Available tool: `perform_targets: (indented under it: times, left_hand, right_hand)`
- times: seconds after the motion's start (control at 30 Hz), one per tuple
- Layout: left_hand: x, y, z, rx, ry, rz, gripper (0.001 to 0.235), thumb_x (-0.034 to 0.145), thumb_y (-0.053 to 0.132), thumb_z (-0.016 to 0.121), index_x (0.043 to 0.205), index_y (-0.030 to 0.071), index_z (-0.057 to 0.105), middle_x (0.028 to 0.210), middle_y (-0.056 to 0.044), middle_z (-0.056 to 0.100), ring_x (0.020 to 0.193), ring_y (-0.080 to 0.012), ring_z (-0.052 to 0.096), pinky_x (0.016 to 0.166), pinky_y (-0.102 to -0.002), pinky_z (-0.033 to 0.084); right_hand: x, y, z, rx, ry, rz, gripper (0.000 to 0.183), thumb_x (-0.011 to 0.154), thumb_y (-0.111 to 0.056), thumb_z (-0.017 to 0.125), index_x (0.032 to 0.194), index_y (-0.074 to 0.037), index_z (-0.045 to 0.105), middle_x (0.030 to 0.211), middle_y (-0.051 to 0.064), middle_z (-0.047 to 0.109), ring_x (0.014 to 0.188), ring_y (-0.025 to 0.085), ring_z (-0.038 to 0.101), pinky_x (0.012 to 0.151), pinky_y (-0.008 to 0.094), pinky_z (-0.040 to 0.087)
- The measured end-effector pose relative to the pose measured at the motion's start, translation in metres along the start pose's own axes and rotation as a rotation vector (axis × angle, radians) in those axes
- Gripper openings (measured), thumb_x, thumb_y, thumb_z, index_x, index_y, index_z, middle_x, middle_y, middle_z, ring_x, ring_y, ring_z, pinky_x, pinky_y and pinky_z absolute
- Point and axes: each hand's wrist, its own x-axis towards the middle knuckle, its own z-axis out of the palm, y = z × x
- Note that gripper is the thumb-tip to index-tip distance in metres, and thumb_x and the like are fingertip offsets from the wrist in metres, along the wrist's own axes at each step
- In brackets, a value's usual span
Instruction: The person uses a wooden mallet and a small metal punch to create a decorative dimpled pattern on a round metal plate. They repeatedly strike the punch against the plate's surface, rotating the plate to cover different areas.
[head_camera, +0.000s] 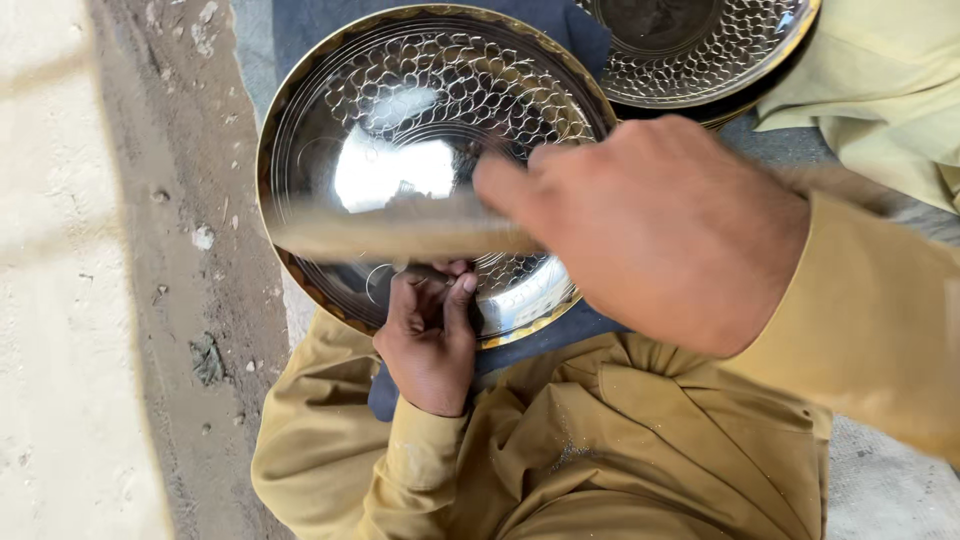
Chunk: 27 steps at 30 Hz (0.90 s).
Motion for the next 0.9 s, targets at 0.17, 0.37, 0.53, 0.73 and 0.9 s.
perform_targets:
  times: [0.17,0.37,0.53,0.73,0.9]
  left_hand:
    - [-0.008,-0.003,0.005,0.109,0.141,-0.092,0.038,0.088,0.004,0.081,0.121,-0.001,0.062,0.092,-0.006,0.079,0.084,-0.007,0.075,0.081,-0.023,0.058]
    - [0.022,-0.005,-0.013,-0.07,-0.246,0.051,0.018,0.097,-0.007,0.074,0.112,-0.004,0.067,0.117,-0.014,0.078,0.101,-0.0133,0.074,0.091,-0.026,0.061]
    - [0.045,-0.009,-0.017,-0.076,-0.473,0.093,0.032,0.093,-0.01,0.071,0.123,-0.005,0.062,0.109,-0.012,0.078,0.103,-0.0148,0.078,0.093,-0.028,0.063]
    - [0.042,-0.005,-0.016,-0.002,-0.48,0.172,0.037,0.093,-0.006,0.074,0.128,-0.002,0.061,0.111,-0.012,0.078,0.103,-0.0161,0.079,0.091,-0.028,0.064]
    - [0.065,-0.006,-0.017,0.03,-0.727,0.287,0.044,0.093,-0.002,0.073,0.135,0.002,0.061,0.117,-0.013,0.077,0.101,-0.0206,0.079,0.09,-0.032,0.065]
  right_hand:
    - [0.023,-0.02,-0.024,-0.193,-0.449,-0.042,0.041,0.096,-0.03,0.062,0.125,-0.003,0.053,0.076,0.01,0.069,0.063,0.025,0.073,0.053,0.039,0.057]
    - [0.001,0.012,-0.006,-0.285,-0.063,0.06,0.039,0.1,-0.017,0.061,0.135,-0.005,0.052,0.071,0.007,0.065,0.053,0.021,0.068,0.043,0.034,0.053]
    - [-0.039,0.031,0.019,-0.106,-0.042,0.204,0.053,0.079,-0.008,0.068,0.131,-0.009,0.056,0.08,0.003,0.067,0.053,0.021,0.066,0.046,0.035,0.052]
    - [-0.072,0.04,0.063,0.078,-0.19,0.296,0.057,0.088,-0.013,0.068,0.143,-0.014,0.055,0.092,0.001,0.071,0.057,0.017,0.067,0.05,0.029,0.055]
    - [-0.111,0.026,0.094,0.282,0.184,0.274,0.075,0.069,-0.011,0.075,0.14,0.001,0.054,0.12,0.024,0.071,0.07,0.03,0.074,0.058,0.034,0.059]
